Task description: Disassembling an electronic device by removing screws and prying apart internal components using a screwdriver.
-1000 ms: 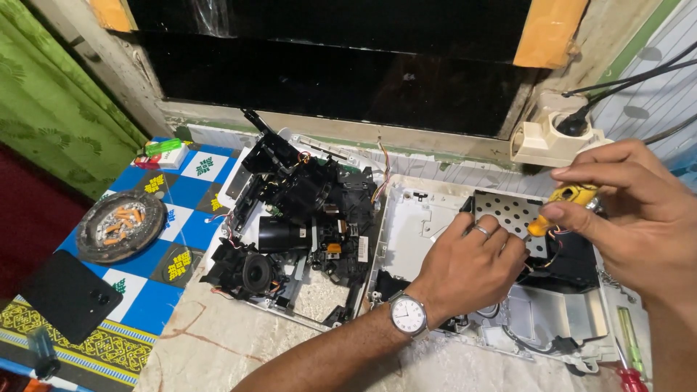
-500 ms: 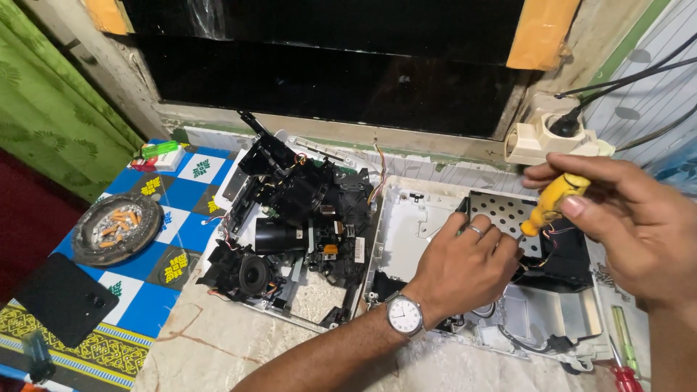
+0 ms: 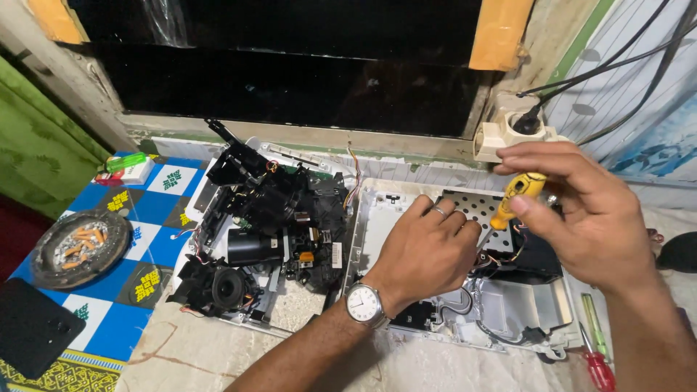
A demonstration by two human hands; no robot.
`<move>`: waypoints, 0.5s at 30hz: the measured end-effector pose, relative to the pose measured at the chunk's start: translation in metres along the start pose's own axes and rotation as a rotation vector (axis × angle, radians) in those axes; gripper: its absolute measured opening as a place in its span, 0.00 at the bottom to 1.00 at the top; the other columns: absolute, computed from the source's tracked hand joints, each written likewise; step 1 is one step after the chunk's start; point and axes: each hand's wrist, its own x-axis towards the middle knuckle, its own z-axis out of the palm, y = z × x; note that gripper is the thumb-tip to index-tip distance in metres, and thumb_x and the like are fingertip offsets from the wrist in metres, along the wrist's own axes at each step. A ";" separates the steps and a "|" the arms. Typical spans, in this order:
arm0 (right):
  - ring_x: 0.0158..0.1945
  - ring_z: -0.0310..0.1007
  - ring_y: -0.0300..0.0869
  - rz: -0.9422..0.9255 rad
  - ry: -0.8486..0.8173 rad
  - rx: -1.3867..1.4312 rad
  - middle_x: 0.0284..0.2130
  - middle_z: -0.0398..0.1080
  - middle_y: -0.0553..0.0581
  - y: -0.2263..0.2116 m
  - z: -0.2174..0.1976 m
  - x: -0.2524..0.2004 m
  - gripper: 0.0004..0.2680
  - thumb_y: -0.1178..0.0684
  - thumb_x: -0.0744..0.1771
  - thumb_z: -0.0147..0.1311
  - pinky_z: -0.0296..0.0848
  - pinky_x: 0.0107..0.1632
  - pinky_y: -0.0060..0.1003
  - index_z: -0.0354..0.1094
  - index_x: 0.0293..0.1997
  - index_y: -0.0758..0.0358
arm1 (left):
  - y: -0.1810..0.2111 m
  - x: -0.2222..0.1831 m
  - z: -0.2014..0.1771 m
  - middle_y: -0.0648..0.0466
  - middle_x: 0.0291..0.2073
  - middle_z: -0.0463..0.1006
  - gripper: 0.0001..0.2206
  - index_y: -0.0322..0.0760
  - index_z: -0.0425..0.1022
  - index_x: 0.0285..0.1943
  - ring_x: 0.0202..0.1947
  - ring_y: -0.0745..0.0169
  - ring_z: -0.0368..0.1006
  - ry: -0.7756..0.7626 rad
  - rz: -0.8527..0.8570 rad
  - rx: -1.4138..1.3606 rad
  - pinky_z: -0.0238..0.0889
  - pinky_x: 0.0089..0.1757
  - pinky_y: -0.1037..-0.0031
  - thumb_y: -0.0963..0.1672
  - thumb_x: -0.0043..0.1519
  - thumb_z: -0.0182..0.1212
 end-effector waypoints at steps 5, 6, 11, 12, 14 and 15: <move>0.50 0.74 0.46 0.067 0.060 -0.195 0.47 0.73 0.67 -0.011 0.000 0.003 0.16 0.65 0.61 0.65 0.77 0.54 0.32 0.72 0.55 0.76 | -0.002 -0.004 0.006 0.51 0.32 0.81 0.07 0.40 0.77 0.38 0.43 0.51 0.72 -0.057 0.020 0.013 0.57 0.44 0.62 0.47 0.62 0.61; 0.50 0.74 0.46 0.066 0.058 -0.194 0.47 0.73 0.67 -0.019 -0.001 0.004 0.16 0.65 0.61 0.65 0.77 0.54 0.32 0.72 0.55 0.76 | -0.002 -0.004 0.006 0.51 0.32 0.81 0.07 0.40 0.77 0.38 0.43 0.51 0.72 -0.056 0.018 0.014 0.57 0.44 0.62 0.47 0.62 0.61; 0.54 0.79 0.48 0.091 -0.016 -0.242 0.53 0.75 0.66 -0.034 -0.005 0.005 0.15 0.65 0.65 0.56 0.80 0.53 0.35 0.69 0.58 0.75 | -0.001 -0.004 0.007 0.54 0.28 0.78 0.05 0.41 0.76 0.33 0.38 0.53 0.70 -0.007 0.025 0.004 0.56 0.43 0.63 0.44 0.62 0.60; 0.54 0.79 0.48 0.091 -0.015 -0.242 0.53 0.75 0.66 -0.036 -0.005 0.004 0.15 0.65 0.65 0.56 0.80 0.53 0.35 0.69 0.58 0.75 | -0.001 -0.003 0.007 0.54 0.28 0.78 0.05 0.41 0.76 0.33 0.38 0.53 0.70 -0.007 0.026 0.004 0.56 0.43 0.63 0.44 0.62 0.60; 0.56 0.78 0.49 0.090 0.007 -0.273 0.54 0.74 0.66 -0.039 -0.005 0.004 0.15 0.66 0.66 0.55 0.79 0.52 0.34 0.68 0.60 0.75 | -0.001 -0.004 0.006 0.53 0.32 0.81 0.05 0.40 0.78 0.37 0.44 0.53 0.72 -0.066 0.018 0.011 0.58 0.45 0.63 0.45 0.61 0.61; 0.56 0.78 0.49 0.089 0.006 -0.273 0.54 0.74 0.66 -0.038 -0.005 0.003 0.15 0.66 0.66 0.55 0.79 0.52 0.34 0.68 0.60 0.75 | -0.001 -0.004 0.006 0.53 0.32 0.81 0.05 0.40 0.78 0.37 0.44 0.53 0.72 -0.066 0.018 0.012 0.58 0.45 0.63 0.45 0.61 0.61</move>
